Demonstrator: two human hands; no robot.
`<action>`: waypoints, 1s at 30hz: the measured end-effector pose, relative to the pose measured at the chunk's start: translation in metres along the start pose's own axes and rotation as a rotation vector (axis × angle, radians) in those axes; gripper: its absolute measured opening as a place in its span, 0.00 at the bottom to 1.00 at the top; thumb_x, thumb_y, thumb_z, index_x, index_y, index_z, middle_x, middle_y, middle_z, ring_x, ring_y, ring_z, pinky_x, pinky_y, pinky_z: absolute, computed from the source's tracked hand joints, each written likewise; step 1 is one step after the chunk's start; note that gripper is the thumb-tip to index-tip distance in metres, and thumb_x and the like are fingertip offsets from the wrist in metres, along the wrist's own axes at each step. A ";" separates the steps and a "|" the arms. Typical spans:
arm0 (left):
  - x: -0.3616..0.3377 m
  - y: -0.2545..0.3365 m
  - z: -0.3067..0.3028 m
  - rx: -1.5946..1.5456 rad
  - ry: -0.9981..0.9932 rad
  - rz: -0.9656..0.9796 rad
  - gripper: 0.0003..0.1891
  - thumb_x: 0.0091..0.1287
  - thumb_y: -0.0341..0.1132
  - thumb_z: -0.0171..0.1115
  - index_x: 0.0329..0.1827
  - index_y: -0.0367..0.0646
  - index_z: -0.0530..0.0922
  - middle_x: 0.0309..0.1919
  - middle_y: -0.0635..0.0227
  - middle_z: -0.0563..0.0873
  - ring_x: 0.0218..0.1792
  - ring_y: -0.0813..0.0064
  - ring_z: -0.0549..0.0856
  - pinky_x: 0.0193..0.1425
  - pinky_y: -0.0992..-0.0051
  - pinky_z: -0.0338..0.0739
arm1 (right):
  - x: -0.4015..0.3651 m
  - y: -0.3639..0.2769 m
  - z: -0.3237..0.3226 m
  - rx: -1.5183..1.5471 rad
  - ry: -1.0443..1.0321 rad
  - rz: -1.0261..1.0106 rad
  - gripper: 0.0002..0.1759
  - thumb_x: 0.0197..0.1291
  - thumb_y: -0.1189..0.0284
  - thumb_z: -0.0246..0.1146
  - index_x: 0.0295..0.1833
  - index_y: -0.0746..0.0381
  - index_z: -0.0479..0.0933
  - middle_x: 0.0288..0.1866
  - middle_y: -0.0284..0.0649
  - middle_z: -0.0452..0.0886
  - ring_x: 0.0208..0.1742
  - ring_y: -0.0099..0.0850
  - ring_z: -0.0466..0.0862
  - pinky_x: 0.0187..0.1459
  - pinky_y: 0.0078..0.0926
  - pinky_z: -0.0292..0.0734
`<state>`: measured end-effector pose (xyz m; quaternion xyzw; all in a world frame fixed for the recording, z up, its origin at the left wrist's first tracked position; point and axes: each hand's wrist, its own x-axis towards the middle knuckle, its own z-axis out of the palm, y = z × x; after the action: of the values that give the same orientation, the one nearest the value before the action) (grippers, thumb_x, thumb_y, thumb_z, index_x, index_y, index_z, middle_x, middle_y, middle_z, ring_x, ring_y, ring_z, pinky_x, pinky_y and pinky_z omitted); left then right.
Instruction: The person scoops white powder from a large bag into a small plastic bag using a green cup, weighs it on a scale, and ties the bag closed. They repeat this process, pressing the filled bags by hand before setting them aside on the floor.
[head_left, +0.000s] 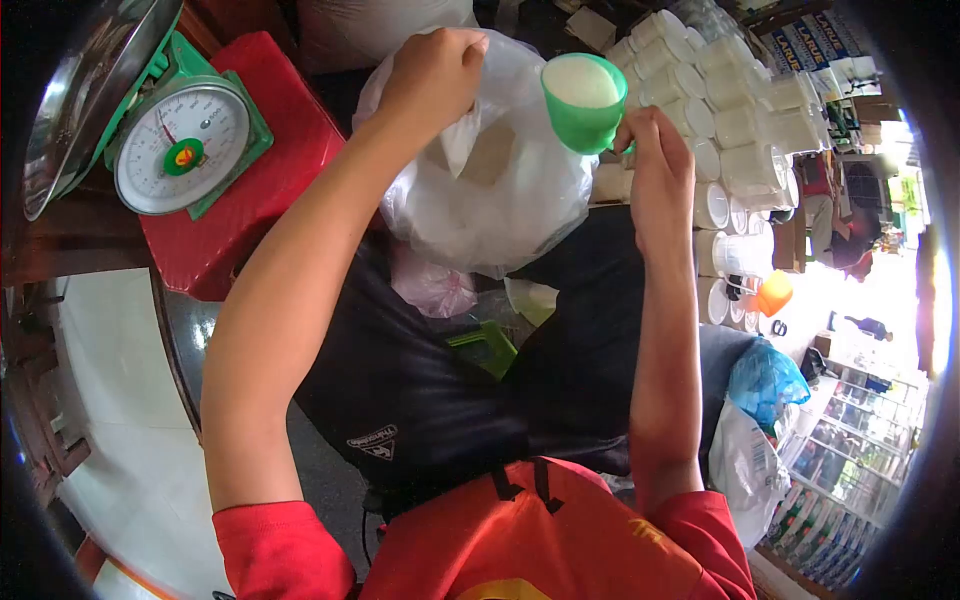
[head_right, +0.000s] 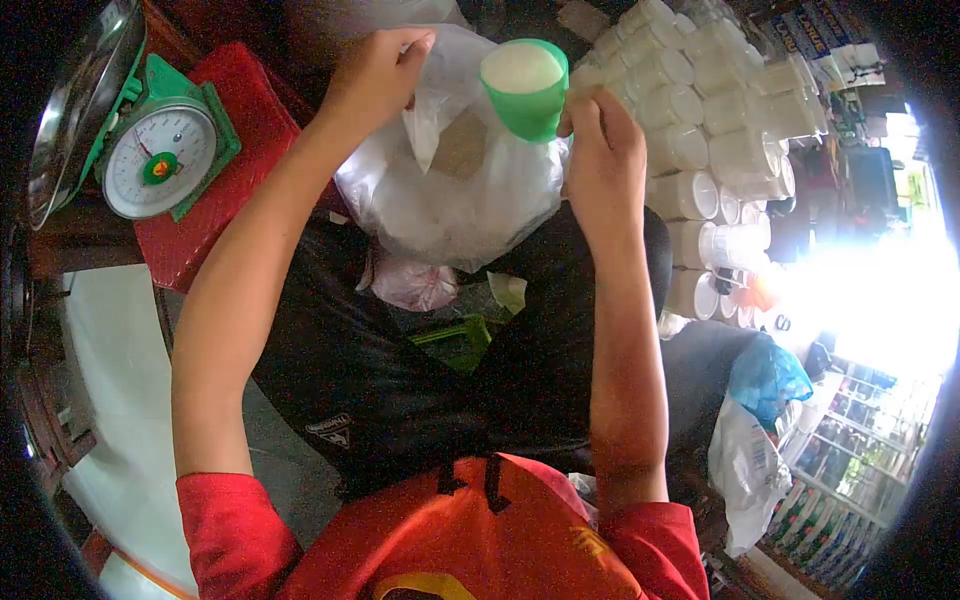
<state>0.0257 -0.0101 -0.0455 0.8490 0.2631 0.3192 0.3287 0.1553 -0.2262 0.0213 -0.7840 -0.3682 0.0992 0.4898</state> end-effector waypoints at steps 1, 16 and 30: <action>-0.002 0.004 0.002 0.000 0.001 0.000 0.18 0.81 0.43 0.57 0.59 0.39 0.86 0.25 0.52 0.89 0.24 0.62 0.90 0.36 0.62 0.84 | 0.005 -0.003 -0.001 -0.043 0.003 -0.041 0.17 0.72 0.63 0.56 0.36 0.66 0.78 0.29 0.37 0.76 0.34 0.25 0.74 0.42 0.28 0.71; -0.005 0.005 0.017 0.059 -0.024 -0.101 0.18 0.81 0.41 0.51 0.44 0.38 0.84 0.25 0.50 0.87 0.31 0.48 0.89 0.46 0.49 0.80 | 0.040 -0.032 0.001 -0.434 -0.118 -0.214 0.20 0.69 0.56 0.58 0.47 0.60 0.86 0.38 0.51 0.88 0.44 0.54 0.88 0.51 0.47 0.80; -0.005 0.008 0.020 -0.005 0.042 -0.047 0.14 0.78 0.38 0.53 0.43 0.39 0.84 0.27 0.49 0.87 0.32 0.47 0.89 0.44 0.49 0.81 | 0.052 -0.044 0.011 -0.641 -0.206 -0.373 0.20 0.70 0.54 0.59 0.47 0.59 0.86 0.40 0.55 0.88 0.44 0.59 0.86 0.49 0.54 0.80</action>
<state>0.0388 -0.0265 -0.0530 0.8349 0.2891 0.3297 0.3326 0.1655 -0.1727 0.0635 -0.8028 -0.5641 -0.0333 0.1901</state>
